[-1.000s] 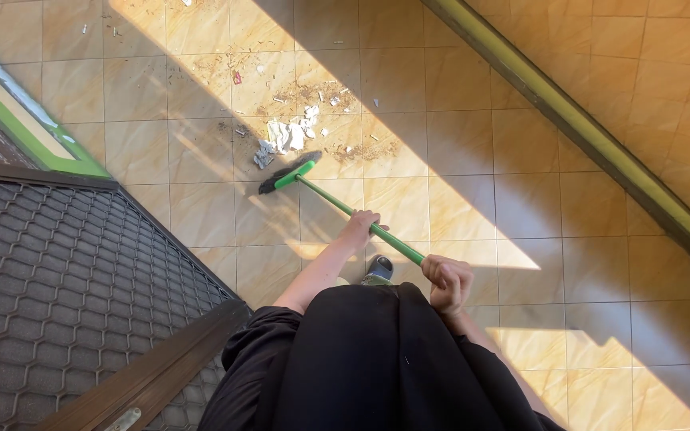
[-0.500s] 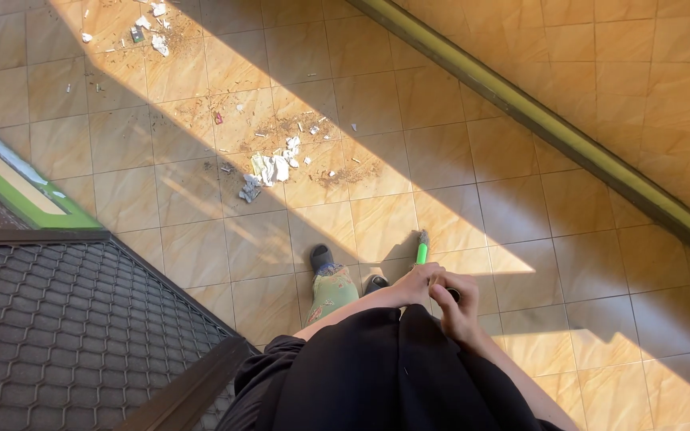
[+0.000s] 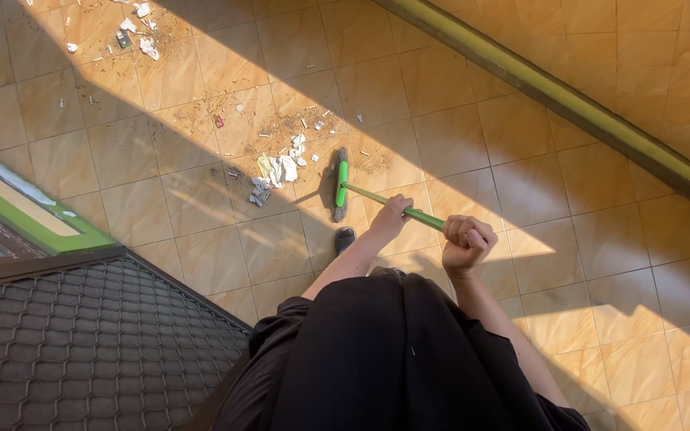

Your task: Sweeping debris on an outdoor balcony or hallway using a broom.

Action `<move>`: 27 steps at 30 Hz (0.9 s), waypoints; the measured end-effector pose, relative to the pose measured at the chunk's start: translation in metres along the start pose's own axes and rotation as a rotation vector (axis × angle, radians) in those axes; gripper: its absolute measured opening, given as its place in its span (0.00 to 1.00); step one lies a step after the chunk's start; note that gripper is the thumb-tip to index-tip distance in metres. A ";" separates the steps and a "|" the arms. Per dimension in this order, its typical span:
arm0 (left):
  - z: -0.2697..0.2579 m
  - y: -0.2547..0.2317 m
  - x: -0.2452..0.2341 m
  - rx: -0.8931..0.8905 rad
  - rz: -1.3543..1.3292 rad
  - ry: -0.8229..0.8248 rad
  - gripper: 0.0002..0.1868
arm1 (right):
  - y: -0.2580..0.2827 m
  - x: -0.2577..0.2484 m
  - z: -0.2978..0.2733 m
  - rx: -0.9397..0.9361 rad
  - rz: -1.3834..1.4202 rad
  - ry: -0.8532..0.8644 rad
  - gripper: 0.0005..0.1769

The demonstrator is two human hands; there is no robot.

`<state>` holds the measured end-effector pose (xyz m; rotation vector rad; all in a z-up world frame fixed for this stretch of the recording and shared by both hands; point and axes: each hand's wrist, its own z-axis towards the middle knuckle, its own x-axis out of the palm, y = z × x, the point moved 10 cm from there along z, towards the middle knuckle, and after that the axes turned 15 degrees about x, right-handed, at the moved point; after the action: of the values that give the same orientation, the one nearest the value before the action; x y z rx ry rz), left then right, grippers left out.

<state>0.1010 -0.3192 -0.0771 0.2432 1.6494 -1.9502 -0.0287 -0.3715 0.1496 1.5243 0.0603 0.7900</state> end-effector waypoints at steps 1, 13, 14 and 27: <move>0.003 0.011 -0.008 0.002 0.002 0.004 0.10 | -0.003 0.004 0.006 -0.003 0.002 -0.003 0.20; 0.021 -0.107 -0.017 0.136 -0.217 0.193 0.12 | 0.115 0.062 -0.003 -0.058 -0.194 -0.019 0.19; 0.021 -0.107 -0.006 0.185 -0.263 0.211 0.12 | 0.111 0.079 0.000 -0.027 -0.281 0.024 0.18; 0.055 -0.005 -0.046 0.029 -0.292 0.120 0.09 | 0.012 0.094 0.067 -0.113 -0.276 -0.087 0.20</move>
<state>0.1477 -0.3567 -0.0381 0.1382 1.8192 -2.2136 0.0711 -0.3845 0.2078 1.4050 0.1559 0.4992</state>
